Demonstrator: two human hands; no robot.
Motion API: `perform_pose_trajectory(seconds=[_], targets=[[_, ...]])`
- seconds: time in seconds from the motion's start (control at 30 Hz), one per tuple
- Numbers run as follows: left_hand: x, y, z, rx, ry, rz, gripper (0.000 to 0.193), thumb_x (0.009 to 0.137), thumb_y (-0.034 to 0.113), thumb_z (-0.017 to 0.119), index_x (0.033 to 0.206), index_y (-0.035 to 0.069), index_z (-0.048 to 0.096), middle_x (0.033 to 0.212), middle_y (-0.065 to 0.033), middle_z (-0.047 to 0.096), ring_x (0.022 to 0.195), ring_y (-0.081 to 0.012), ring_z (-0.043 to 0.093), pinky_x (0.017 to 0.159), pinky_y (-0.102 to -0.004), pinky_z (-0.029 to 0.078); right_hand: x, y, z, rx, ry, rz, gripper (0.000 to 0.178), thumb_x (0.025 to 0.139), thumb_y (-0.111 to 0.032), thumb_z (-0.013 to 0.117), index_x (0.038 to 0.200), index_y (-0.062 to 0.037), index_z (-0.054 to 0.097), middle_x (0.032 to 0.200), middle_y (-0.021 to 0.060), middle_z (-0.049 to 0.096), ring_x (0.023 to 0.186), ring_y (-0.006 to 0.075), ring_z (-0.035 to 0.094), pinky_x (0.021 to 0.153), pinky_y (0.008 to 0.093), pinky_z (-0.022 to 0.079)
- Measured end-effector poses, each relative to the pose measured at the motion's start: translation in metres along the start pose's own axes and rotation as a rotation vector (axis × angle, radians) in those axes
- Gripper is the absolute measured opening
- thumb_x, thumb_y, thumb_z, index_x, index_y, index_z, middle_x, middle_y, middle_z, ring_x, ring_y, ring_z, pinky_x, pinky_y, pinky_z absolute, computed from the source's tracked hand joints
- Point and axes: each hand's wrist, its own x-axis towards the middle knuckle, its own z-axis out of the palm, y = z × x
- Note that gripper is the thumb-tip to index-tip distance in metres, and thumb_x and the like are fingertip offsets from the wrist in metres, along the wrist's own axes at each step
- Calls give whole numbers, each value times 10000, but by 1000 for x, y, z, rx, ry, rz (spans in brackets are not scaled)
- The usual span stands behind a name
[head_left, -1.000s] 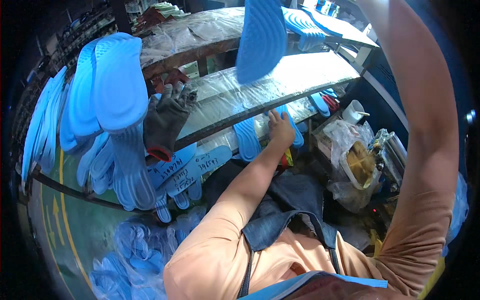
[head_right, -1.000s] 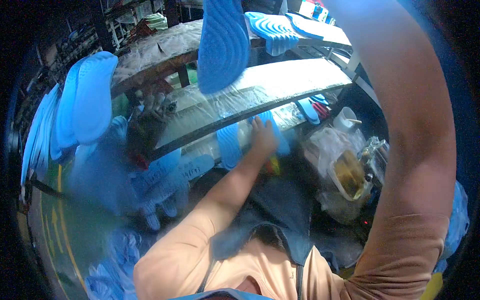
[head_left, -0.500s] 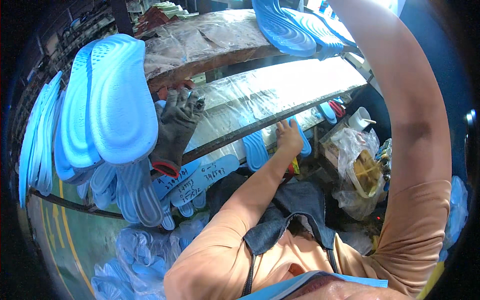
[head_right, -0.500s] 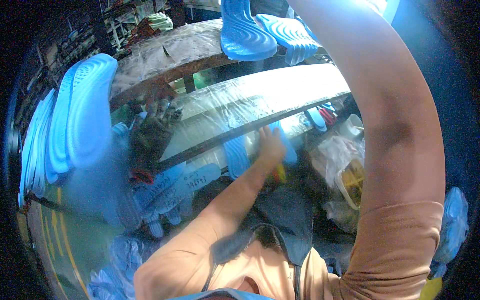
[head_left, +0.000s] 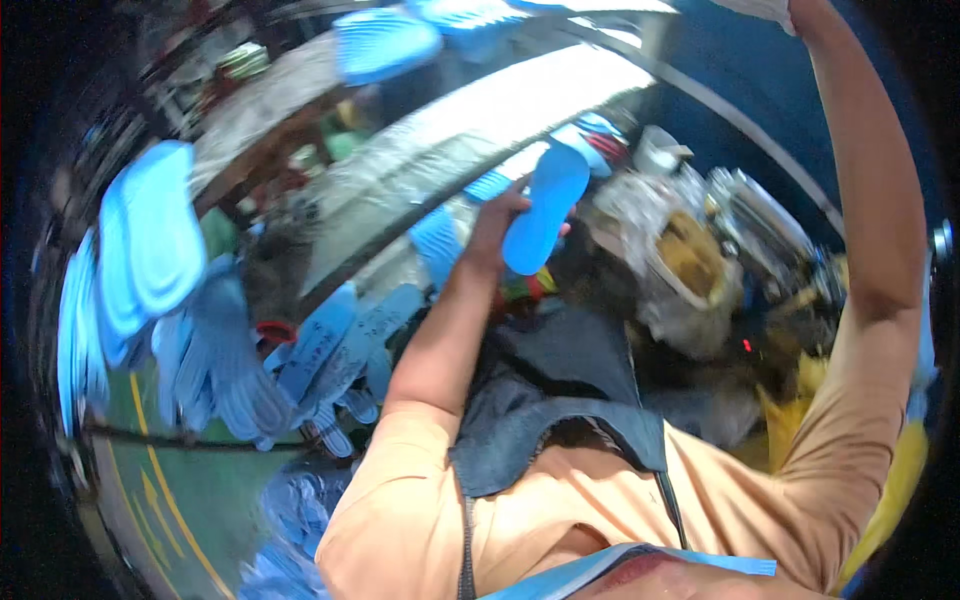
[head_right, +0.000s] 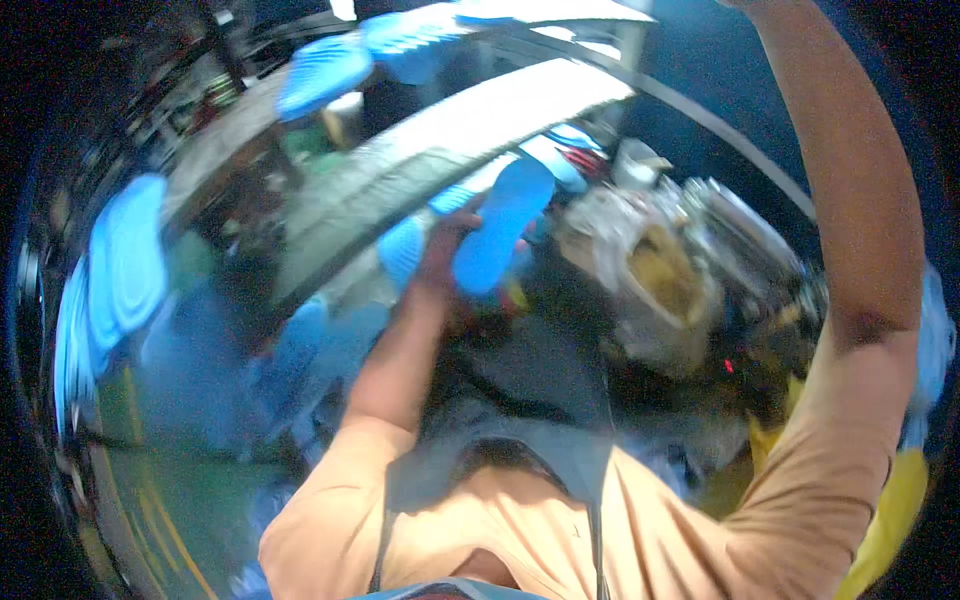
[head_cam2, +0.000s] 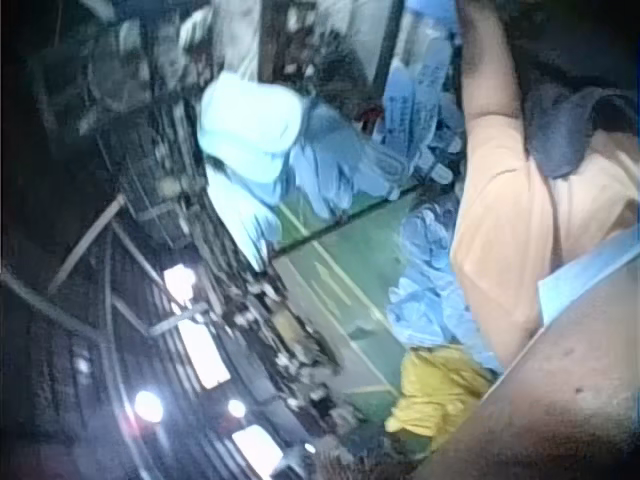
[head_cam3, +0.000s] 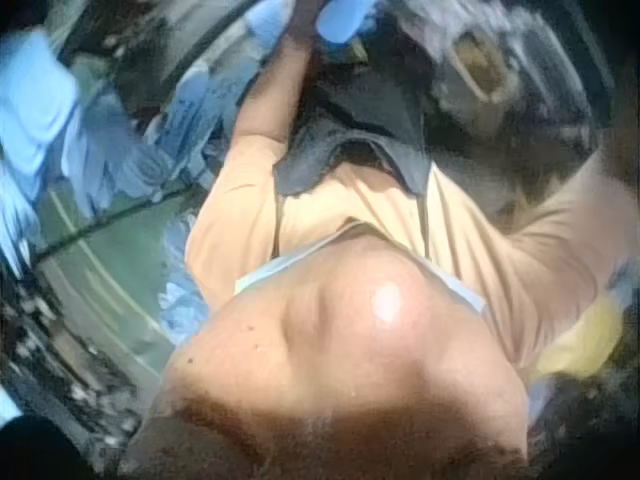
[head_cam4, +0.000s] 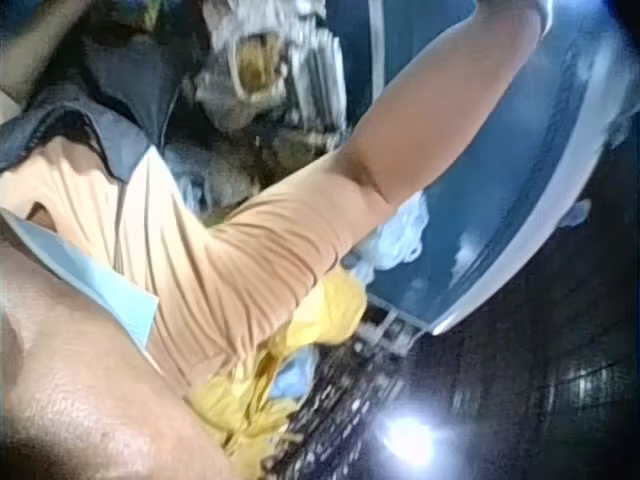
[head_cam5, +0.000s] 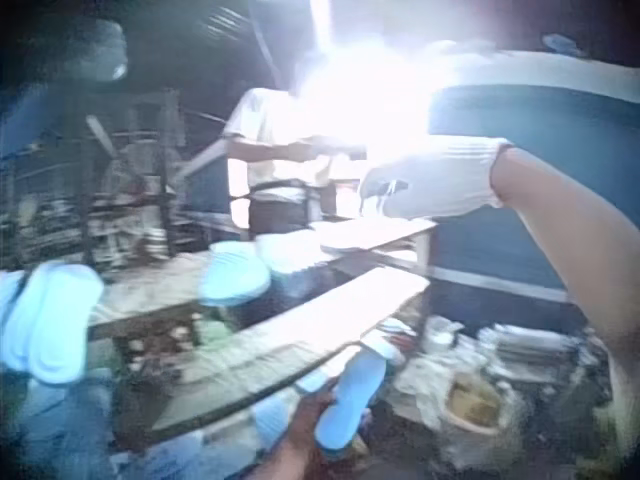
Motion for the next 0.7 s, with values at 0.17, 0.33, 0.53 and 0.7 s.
perform_pose_trajectory(seconds=[0.17, 0.33, 0.53, 0.7], targets=[[21, -76, 108, -253, -220, -185, 765, 834, 157, 527, 1520, 34, 211, 1455, -313, 360, 1279, -459, 482, 924, -535, 554, -124, 82, 44, -21, -64, 138, 369, 862, -264, 618, 1153, -41, 659, 1084, 165, 700, 996, 315, 671, 891, 389, 520], [53, -159, 171, -454, -231, -371, 720, 880, 191, 475, 1511, -16, 198, 1453, -309, 360, 1282, -450, 476, 974, -527, 524, -211, 140, 62, 49, -231, 320, 417, 873, -313, 621, 1189, -41, 642, 1143, 161, 683, 1065, 308, 638, 936, 378, 489], [105, -204, 174, -395, -3, -474, 445, 997, 228, 371, 1294, -90, 465, 1162, -240, 610, 1000, -362, 650, 883, -469, 552, -240, 182, 115, 159, -388, 338, 442, 878, -323, 596, 1217, -41, 630, 1187, 159, 671, 1091, 309, 628, 952, 384, 481], [98, -198, 148, 161, 259, -352, 419, 1004, 294, 500, 1275, -26, 518, 1165, -191, 631, 1037, -291, 633, 897, -407, 520, -242, 199, 153, 255, -495, 300, 338, 893, -243, 593, 1152, -31, 643, 1060, 148, 692, 999, 307, 643, 899, 366, 505]])
